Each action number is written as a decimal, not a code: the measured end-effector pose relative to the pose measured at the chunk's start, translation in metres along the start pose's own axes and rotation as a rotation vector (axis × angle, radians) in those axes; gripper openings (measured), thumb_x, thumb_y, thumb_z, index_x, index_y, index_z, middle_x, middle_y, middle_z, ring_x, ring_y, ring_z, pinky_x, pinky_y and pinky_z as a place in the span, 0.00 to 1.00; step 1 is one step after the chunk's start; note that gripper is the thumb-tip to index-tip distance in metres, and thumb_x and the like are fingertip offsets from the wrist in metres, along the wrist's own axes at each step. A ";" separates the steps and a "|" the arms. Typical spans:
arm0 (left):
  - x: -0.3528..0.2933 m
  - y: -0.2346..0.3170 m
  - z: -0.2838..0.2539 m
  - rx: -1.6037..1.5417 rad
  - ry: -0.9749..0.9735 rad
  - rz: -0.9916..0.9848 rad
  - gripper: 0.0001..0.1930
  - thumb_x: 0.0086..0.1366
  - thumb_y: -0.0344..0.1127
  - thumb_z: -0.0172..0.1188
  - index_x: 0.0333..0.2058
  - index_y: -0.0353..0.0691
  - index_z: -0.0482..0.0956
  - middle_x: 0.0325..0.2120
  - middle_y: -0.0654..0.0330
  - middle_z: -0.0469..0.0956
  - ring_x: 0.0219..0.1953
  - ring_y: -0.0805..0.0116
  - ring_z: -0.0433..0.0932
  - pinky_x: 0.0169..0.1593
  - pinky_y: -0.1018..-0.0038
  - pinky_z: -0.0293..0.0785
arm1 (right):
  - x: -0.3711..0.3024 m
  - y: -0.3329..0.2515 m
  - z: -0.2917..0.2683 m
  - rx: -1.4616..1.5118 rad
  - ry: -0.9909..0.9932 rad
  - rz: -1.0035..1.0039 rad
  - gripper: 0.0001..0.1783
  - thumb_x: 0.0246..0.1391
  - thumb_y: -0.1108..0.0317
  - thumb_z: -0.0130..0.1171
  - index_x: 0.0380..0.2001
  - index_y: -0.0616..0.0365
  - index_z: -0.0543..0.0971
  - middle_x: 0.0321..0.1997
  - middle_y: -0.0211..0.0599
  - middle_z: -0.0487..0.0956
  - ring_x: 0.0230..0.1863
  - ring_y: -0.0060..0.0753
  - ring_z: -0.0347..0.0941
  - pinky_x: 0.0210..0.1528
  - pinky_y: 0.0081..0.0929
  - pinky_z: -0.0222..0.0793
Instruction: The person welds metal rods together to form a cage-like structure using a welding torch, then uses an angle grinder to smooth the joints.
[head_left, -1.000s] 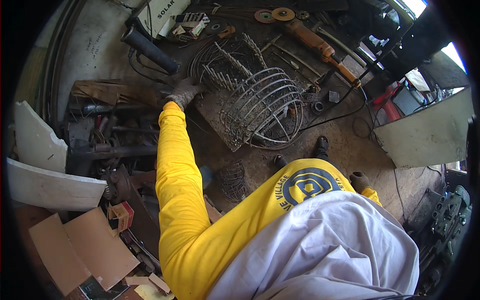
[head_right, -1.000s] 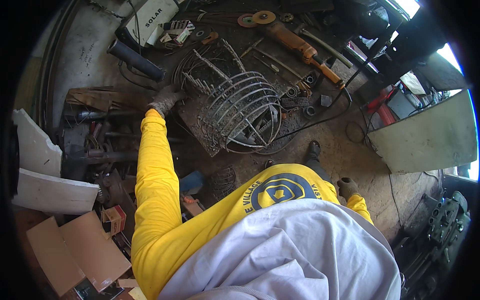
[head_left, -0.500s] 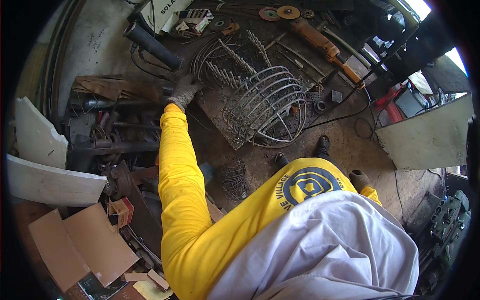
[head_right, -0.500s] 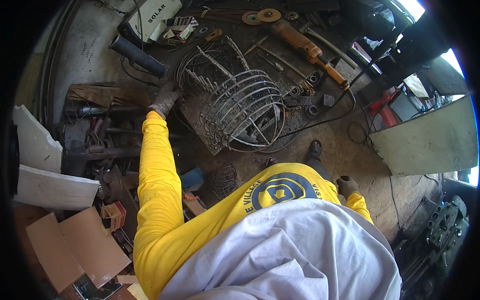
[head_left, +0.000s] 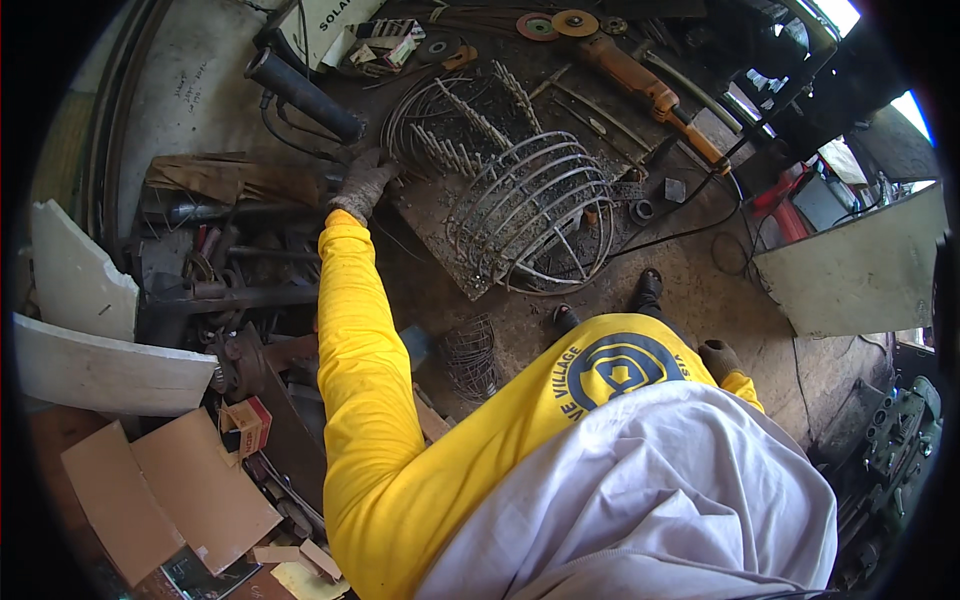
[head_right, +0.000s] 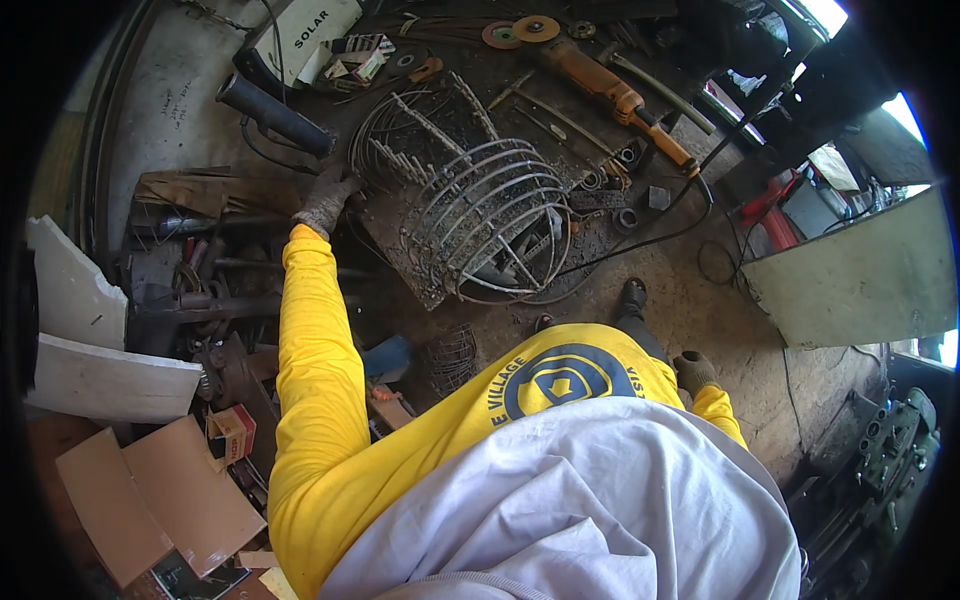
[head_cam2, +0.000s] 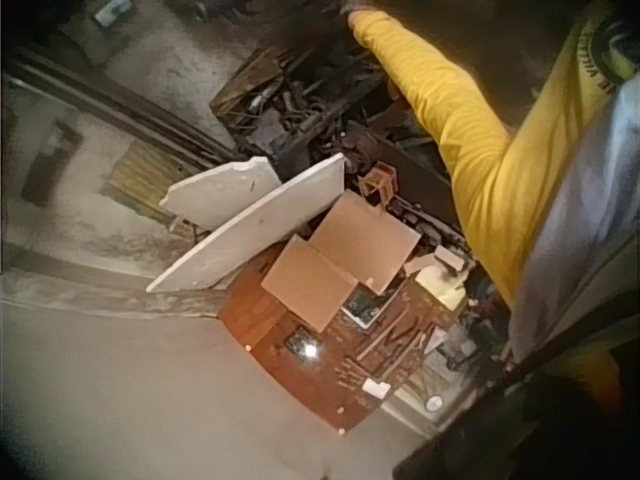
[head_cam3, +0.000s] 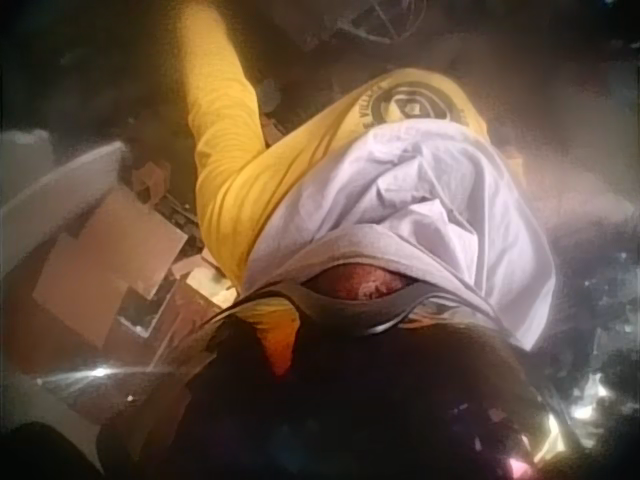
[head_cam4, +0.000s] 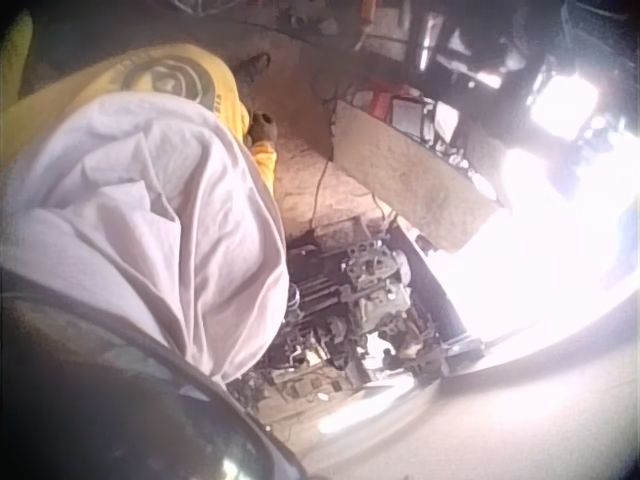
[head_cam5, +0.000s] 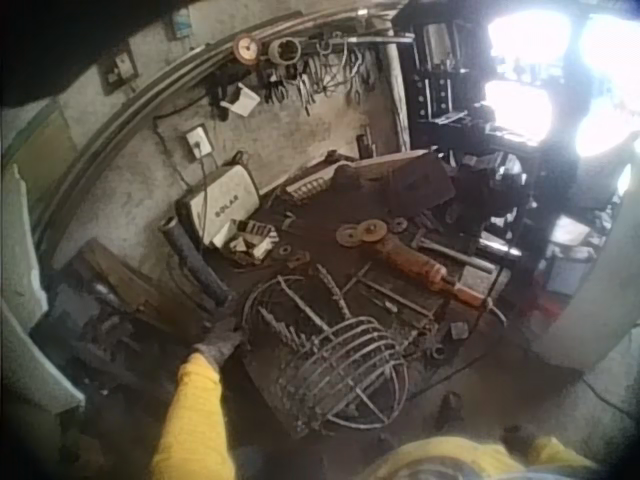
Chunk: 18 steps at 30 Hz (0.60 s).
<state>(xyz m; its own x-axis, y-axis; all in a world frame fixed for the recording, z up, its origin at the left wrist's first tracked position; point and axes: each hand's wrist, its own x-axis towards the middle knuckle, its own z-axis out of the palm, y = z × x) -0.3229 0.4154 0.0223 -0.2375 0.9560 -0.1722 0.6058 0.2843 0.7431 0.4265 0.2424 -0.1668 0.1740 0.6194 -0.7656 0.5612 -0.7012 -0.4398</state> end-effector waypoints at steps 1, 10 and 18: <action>0.000 0.001 0.001 -0.034 0.002 0.000 0.11 0.61 0.37 0.62 0.39 0.36 0.80 0.32 0.55 0.79 0.35 0.65 0.75 0.42 0.69 0.70 | 0.002 0.002 0.000 -0.002 0.004 -0.010 0.29 0.55 0.60 0.62 0.57 0.66 0.74 0.49 0.49 0.82 0.40 0.38 0.82 0.42 0.32 0.78; -0.019 0.019 0.002 -0.049 0.044 0.027 0.09 0.62 0.36 0.61 0.37 0.36 0.80 0.26 0.57 0.80 0.28 0.68 0.76 0.36 0.70 0.71 | -0.007 -0.007 0.001 0.018 0.003 -0.007 0.29 0.56 0.59 0.62 0.56 0.66 0.75 0.50 0.50 0.82 0.46 0.40 0.81 0.45 0.32 0.77; -0.018 0.012 0.010 -0.152 0.089 -0.006 0.09 0.63 0.35 0.60 0.39 0.38 0.80 0.25 0.63 0.79 0.26 0.71 0.75 0.33 0.72 0.70 | -0.010 -0.011 -0.002 -0.131 0.044 0.017 0.27 0.55 0.55 0.62 0.54 0.62 0.79 0.53 0.49 0.81 0.55 0.45 0.77 0.56 0.33 0.72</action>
<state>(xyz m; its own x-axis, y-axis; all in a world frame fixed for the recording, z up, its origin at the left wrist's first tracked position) -0.3041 0.4019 0.0276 -0.3112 0.9423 -0.1238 0.4838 0.2692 0.8327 0.4202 0.2445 -0.1529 0.2175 0.6247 -0.7499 0.6579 -0.6614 -0.3601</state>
